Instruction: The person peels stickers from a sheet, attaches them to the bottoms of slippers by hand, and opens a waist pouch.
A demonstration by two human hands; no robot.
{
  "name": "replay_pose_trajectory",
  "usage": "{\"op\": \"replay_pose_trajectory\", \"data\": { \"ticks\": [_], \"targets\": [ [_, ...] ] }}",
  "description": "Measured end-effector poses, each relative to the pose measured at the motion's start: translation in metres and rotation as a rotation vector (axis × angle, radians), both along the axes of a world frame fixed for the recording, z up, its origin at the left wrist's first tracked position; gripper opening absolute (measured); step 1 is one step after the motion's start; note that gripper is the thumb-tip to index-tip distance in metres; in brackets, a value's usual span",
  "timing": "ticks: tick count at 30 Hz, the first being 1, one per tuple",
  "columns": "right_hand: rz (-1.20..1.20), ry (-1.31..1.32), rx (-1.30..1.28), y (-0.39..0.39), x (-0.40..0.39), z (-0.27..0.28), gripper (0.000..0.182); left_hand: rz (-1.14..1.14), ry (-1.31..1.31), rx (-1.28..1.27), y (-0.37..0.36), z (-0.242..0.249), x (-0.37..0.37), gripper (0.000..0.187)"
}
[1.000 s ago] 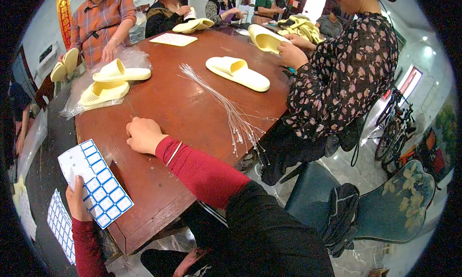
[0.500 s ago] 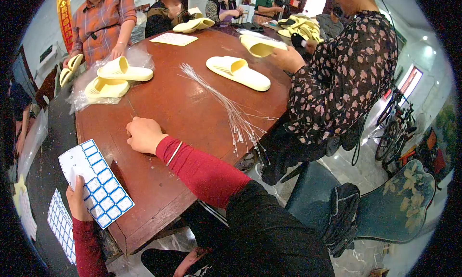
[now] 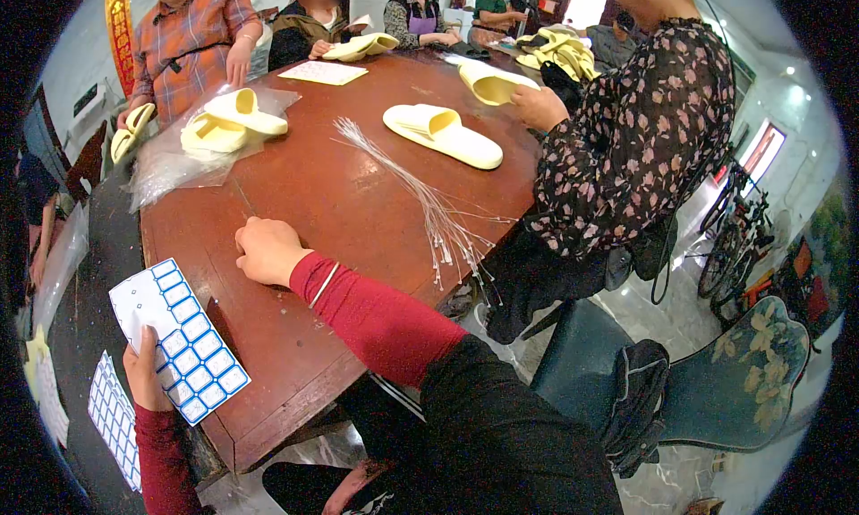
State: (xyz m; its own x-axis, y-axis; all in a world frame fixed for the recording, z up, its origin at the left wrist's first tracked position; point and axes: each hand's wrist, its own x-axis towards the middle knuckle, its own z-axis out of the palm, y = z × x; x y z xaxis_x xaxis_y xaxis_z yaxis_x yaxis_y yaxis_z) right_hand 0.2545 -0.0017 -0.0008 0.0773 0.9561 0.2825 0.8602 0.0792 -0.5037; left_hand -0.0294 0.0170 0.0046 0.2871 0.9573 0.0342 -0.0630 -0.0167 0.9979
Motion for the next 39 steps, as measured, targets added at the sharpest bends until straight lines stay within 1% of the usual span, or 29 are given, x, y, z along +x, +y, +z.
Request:
{"op": "replay_pose_trajectory", "data": {
  "ticks": [16, 39],
  "targets": [
    [0.000, 0.004, 0.018, 0.001, 0.000, -0.003, 0.021, 0.012, 0.056, 0.020, -0.001, 0.001, 0.000, 0.042],
    [-0.006, -0.039, 0.007, 0.002, 0.000, -0.003, 0.020, -0.038, 0.038, 0.037, -0.003, 0.005, 0.001, 0.042]
  ]
}}
